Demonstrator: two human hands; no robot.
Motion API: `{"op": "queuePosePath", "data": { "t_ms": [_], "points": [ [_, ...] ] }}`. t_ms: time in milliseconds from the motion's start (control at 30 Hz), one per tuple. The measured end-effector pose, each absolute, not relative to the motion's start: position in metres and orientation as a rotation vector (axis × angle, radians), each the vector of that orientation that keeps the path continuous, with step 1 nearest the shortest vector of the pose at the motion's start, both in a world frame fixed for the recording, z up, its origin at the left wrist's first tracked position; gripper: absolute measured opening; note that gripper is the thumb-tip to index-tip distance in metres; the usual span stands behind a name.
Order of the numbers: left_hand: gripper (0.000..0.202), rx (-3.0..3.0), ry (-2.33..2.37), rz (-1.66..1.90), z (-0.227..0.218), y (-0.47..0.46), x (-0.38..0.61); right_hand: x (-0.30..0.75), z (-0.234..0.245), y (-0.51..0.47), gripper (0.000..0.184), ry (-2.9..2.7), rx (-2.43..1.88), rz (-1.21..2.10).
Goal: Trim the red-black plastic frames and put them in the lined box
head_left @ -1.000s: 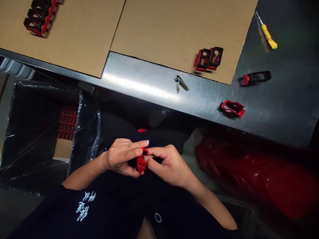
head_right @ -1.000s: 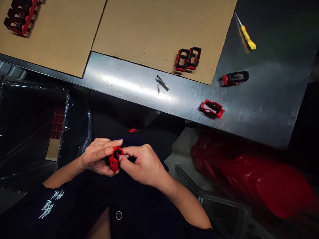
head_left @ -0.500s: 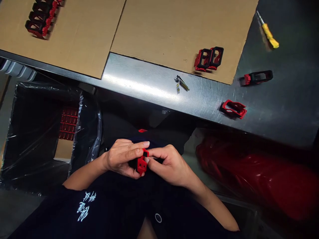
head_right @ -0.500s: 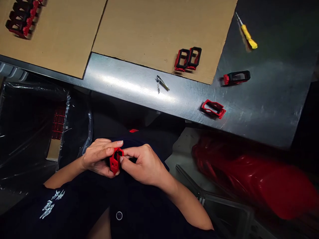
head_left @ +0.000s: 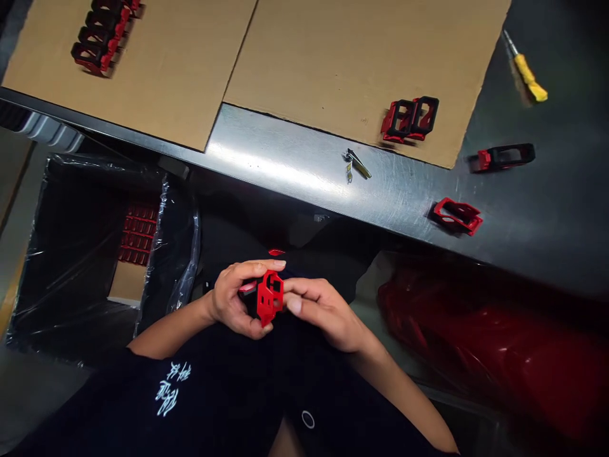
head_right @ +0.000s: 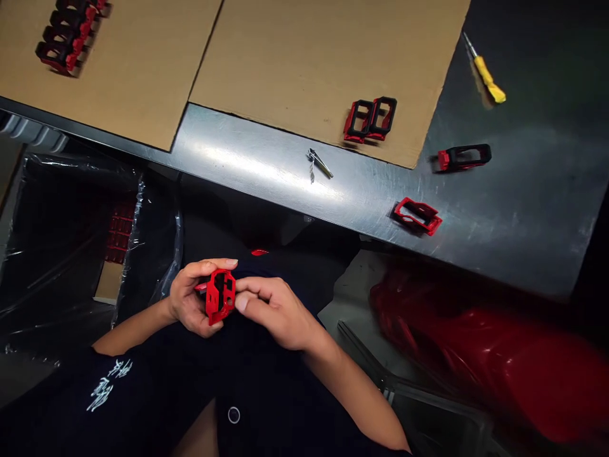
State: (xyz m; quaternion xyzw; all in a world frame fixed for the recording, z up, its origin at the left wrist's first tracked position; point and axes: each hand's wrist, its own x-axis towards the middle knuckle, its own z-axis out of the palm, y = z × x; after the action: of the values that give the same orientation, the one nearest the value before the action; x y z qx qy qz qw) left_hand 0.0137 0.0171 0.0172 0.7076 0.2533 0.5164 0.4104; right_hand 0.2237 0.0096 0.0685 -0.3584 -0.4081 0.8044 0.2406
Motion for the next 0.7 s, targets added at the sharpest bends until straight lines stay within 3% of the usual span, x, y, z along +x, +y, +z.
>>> {"op": "queuePosePath", "data": {
  "t_ms": [267,700],
  "points": [
    [0.092,1.589,0.628,1.313,0.001,0.013,0.017,0.204,0.055,0.005,0.04,-0.712,-0.912,2.469],
    [0.085,1.573,0.744,1.214,-0.001,0.01,0.011,0.201,0.054,0.004,0.039,-0.748,-1.119,2.239]
  ]
}}
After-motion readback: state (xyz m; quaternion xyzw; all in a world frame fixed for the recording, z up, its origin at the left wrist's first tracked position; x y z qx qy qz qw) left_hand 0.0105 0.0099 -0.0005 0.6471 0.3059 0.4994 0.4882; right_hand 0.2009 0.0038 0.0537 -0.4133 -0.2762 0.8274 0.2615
